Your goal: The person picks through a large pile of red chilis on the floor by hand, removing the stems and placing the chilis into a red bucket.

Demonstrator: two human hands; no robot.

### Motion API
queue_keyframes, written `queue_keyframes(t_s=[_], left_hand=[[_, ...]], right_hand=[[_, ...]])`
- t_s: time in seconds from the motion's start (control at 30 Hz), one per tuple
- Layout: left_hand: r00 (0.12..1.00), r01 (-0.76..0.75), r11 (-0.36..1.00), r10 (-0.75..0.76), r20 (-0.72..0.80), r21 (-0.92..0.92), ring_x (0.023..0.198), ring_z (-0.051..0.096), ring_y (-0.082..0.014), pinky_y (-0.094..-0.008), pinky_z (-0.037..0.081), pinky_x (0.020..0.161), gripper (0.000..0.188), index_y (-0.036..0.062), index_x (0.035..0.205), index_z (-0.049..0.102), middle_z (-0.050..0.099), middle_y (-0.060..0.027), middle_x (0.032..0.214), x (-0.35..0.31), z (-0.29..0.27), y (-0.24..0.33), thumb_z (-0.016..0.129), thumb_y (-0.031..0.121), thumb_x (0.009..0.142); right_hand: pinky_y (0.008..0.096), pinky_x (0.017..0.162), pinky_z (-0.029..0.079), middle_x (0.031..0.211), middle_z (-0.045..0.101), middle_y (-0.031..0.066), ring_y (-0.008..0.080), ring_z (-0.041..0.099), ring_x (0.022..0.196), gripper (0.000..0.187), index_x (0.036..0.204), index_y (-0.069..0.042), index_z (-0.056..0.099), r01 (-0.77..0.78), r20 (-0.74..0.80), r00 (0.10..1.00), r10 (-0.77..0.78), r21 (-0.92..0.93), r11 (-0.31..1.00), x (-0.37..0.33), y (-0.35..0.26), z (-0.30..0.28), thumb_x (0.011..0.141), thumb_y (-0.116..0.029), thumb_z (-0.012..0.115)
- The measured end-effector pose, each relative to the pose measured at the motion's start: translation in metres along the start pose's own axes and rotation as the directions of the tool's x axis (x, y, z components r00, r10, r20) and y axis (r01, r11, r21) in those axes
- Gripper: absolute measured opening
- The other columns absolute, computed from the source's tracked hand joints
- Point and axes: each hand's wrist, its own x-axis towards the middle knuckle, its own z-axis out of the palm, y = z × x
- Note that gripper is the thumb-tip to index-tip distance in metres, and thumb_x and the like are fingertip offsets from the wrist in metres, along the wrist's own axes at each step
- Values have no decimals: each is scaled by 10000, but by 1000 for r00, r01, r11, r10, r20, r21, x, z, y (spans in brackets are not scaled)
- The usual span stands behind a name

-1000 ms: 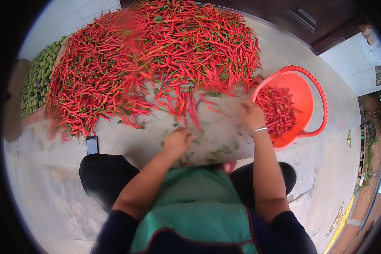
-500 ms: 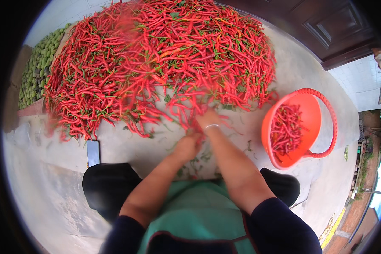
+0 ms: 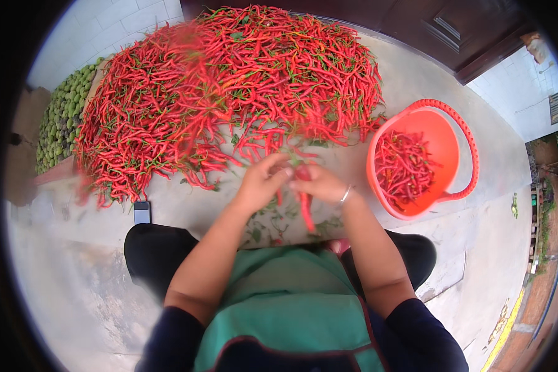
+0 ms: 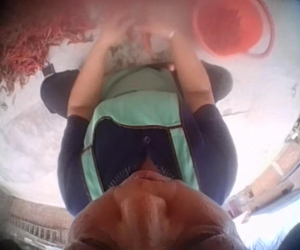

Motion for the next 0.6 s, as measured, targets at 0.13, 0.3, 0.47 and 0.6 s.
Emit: queue_keyframes(t_s=[0.13, 0.3, 0.47, 0.6], left_hand=[[972, 141, 988, -126, 199, -65, 807, 535, -97, -253, 448, 707, 152, 10, 991, 592, 574, -28, 895, -12, 6, 19, 559, 106, 879], [991, 124, 961, -134, -24, -246, 648, 515, -78, -236, 433, 615, 127, 23, 837, 606, 569, -1, 704, -23, 15, 33, 581, 143, 870], [993, 110, 986, -114, -22, -122, 628, 535, -77, -233, 443, 579, 137, 15, 815, 612, 596, -11, 699, -29, 8, 26, 610, 147, 850], [984, 79, 996, -85, -153, -43, 642, 557, -83, -257, 462, 559, 129, 20, 797, 612, 616, -32, 721, -33, 8, 23, 628, 142, 835]], right_hand=[[265, 613, 469, 767, 550, 34, 118, 541, 651, 184, 944, -50, 519, -31, 138, 990, -18, 350, 936, -31, 1, 17, 879, -216, 564], [252, 592, 456, 756, 556, 39, 112, 537, 639, 225, 977, -35, 532, -4, 103, 993, -52, 478, 878, -43, 13, 26, 877, -233, 568], [241, 558, 435, 719, 553, 29, 104, 531, 619, 239, 968, -23, 543, 10, 58, 998, -33, 363, 932, -39, 20, 27, 884, -246, 558], [230, 540, 422, 680, 557, 21, 101, 525, 585, 227, 872, -33, 568, 24, -70, 997, -8, 219, 975, -33, 17, 39, 881, -258, 547]])
